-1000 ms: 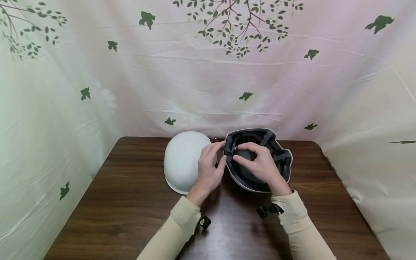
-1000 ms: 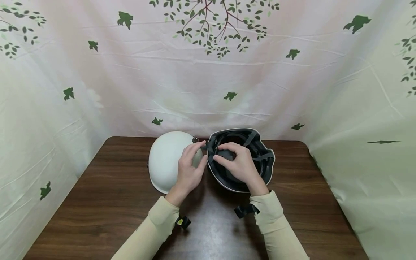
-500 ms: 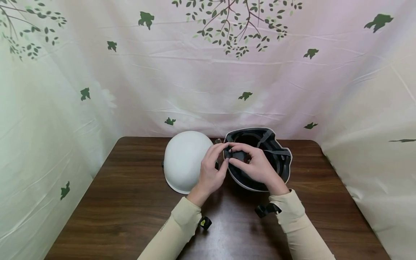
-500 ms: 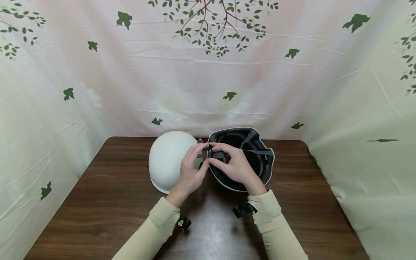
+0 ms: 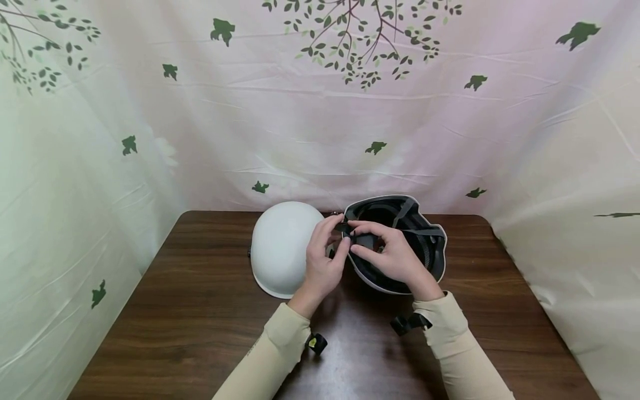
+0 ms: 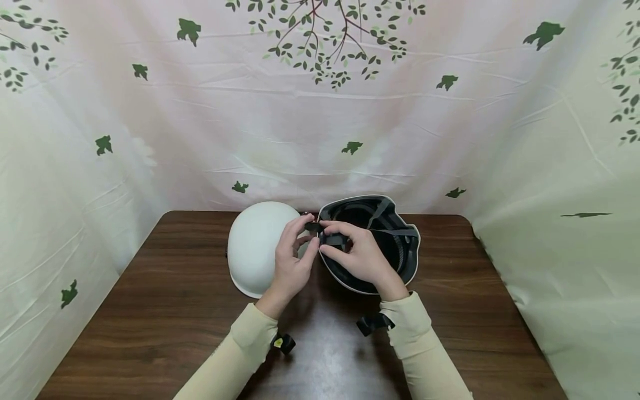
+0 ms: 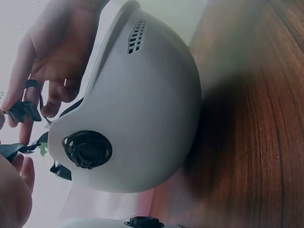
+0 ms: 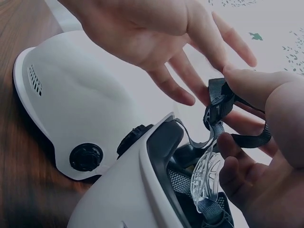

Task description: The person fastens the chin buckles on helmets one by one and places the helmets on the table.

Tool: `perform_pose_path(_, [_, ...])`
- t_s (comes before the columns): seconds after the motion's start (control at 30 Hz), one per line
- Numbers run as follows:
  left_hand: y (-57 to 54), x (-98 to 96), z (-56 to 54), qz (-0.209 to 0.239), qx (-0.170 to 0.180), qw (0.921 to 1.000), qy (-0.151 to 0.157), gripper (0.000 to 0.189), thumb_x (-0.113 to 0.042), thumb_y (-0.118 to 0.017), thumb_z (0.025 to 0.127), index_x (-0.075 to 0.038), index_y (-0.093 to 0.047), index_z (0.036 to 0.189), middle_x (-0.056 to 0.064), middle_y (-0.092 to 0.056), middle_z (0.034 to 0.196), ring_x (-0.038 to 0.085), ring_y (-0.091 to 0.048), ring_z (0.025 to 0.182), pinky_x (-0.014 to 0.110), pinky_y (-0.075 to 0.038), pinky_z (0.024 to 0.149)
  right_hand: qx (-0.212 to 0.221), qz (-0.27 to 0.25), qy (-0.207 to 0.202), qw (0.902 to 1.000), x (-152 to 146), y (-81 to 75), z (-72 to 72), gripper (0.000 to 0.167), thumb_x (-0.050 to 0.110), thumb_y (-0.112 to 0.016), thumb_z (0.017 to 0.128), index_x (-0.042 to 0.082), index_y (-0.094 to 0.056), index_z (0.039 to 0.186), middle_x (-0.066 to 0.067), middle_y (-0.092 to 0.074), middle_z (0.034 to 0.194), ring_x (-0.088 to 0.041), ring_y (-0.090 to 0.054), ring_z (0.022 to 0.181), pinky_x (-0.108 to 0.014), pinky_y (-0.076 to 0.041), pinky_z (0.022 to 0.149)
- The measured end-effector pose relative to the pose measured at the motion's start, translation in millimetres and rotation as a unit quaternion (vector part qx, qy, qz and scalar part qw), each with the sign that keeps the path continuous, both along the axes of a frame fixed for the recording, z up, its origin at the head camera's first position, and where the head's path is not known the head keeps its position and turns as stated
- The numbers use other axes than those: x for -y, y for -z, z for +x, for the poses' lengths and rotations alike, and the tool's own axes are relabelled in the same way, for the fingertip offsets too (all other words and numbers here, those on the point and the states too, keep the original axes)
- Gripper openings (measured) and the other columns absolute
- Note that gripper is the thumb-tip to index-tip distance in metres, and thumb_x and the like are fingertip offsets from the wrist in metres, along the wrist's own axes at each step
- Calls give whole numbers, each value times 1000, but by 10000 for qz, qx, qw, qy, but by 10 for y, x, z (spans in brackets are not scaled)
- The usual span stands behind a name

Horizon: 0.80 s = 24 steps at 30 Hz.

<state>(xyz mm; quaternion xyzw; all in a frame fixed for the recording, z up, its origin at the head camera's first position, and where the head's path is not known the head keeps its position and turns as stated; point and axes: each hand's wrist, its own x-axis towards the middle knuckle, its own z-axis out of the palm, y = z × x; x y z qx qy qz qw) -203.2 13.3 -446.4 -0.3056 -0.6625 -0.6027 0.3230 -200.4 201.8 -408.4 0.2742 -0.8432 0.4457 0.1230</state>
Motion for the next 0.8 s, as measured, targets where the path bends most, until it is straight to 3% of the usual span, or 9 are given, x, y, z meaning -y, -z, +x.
perform_pose_path(0.13, [-5,0,-4,108,199,9996,-151,37,0,-63,103,-1,-62,140,17,-64,128,31,-62,118,50,-61,87,-14,-29,86,10000,-2,-5,10,27,18,-81,94,18,-75,120,3,-71,134,-20,-67,98,-31,-52,68])
perform_pose_path(0.37, [-33,13,-15,-156,162,9988,-428,26,1,-63,103,2,-70,127,11,-68,107,26,-64,104,40,-59,87,77,42,218,9997,-8,-15,25,27,18,-80,95,16,-75,122,0,-75,118,-13,-62,80,-30,-54,65])
perform_pose_path(0.57, [-25,20,-37,-271,15,9979,-581,23,4,-63,101,-1,-72,121,13,-65,103,24,-63,98,34,-56,84,180,7,227,9996,-30,-6,26,28,18,-76,98,12,-74,125,-3,-75,118,-12,-63,79,-30,-55,67])
perform_pose_path(0.8, [0,16,-61,-301,-86,9987,-405,24,4,-61,102,1,-69,124,13,-62,103,26,-61,97,35,-55,80,213,-34,202,9996,-48,6,21,26,18,-71,102,14,-74,128,-3,-74,121,-19,-66,86,-31,-55,70])
